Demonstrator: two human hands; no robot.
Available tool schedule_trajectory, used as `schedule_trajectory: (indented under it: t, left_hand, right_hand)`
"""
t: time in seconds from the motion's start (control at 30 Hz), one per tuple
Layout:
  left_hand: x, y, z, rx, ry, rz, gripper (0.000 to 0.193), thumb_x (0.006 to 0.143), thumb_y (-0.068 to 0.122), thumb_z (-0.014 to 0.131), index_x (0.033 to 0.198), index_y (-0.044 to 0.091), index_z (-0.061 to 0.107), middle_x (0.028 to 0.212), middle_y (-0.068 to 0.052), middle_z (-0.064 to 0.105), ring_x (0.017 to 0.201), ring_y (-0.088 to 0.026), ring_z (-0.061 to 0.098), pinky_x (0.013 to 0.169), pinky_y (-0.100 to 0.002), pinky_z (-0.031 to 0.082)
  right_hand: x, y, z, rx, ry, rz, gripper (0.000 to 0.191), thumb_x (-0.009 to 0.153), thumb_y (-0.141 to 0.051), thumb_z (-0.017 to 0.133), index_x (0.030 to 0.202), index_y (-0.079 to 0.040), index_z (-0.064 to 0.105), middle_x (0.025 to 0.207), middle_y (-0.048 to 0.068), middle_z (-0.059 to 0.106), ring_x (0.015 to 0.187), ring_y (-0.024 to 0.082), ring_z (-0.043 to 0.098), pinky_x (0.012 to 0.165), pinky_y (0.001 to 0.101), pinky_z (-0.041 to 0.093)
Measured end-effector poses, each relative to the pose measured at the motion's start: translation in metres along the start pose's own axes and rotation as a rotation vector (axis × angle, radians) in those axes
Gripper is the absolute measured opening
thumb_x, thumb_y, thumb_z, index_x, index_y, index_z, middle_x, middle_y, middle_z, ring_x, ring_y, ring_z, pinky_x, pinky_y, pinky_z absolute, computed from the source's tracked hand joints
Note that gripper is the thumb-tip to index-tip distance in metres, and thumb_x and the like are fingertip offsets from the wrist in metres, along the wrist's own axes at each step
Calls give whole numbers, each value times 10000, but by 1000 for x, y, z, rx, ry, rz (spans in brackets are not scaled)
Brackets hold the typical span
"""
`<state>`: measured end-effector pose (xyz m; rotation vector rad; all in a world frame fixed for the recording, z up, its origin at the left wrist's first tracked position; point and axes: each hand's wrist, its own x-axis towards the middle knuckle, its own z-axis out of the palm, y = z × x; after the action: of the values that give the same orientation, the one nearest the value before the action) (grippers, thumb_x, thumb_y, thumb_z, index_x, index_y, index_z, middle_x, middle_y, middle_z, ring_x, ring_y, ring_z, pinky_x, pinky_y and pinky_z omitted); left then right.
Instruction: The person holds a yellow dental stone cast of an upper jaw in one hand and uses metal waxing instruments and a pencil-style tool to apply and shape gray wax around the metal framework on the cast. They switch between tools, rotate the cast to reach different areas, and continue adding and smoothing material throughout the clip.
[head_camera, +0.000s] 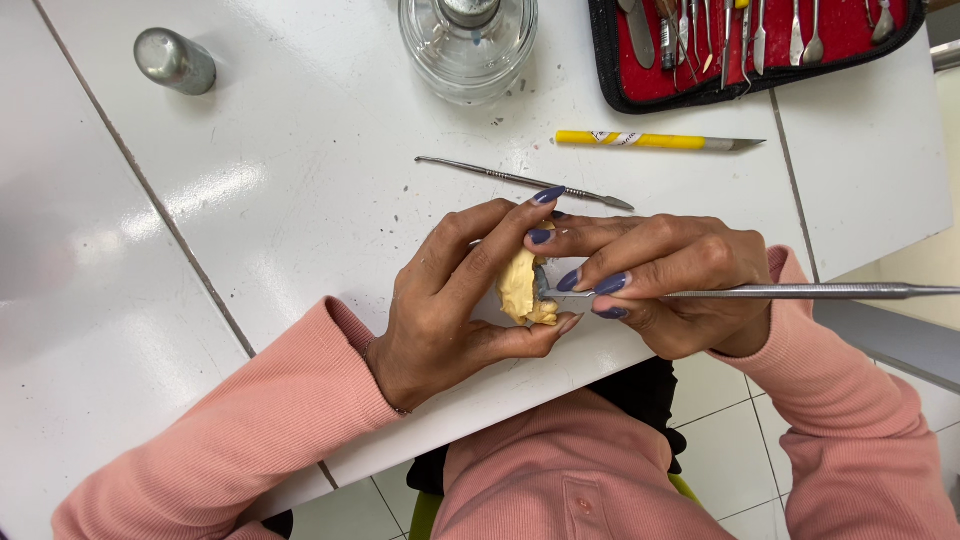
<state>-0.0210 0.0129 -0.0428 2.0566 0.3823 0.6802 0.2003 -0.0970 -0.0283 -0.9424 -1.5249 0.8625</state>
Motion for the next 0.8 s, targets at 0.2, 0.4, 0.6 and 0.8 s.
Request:
schedule_trajectory:
  t: [0.2, 0.4, 0.6, 0.8]
  left_hand:
    - [2, 2, -1, -6, -5, -18, 856, 823, 373, 953, 1502, 80, 523, 1369, -97, 545, 1236, -192, 642, 986, -292, 649]
    - [-1, 5, -1, 55, 37, 16, 930, 800, 358, 961, 1516, 80, 437, 1376, -135, 528, 1286, -252, 629, 1078, -366, 634]
    - [-14, -1, -1, -248, 163, 28, 1022, 855, 343, 949, 1574, 104, 264, 1406, -69, 407, 1278, -192, 626, 1096, -322, 613]
    - [-19, 0, 3, -328, 185, -47, 951, 877, 333, 923, 1552, 79, 303, 1390, -47, 387, 1217, -165, 626, 1096, -312, 595]
  right_hand:
    - [1, 0, 0, -1, -19, 11, 332, 938, 108, 676, 1127, -79, 477, 1124, 90, 656, 1231, 425, 696, 1061, 498, 603]
    - [6, -5, 3, -23, 293, 61, 294, 946, 61, 637, 1099, -61, 417, 1016, 124, 685, 1044, 319, 736, 1022, 517, 647]
    - [19, -4, -5, -39, 495, 310, 249, 1024, 19, 616, 1109, -40, 389, 1137, 241, 698, 952, 251, 737, 801, 367, 655]
    - [59, -16, -26, 208, 583, 265, 147, 1123, -119, 520, 1178, 15, 542, 1138, 141, 711, 1074, 218, 760, 976, 333, 681]
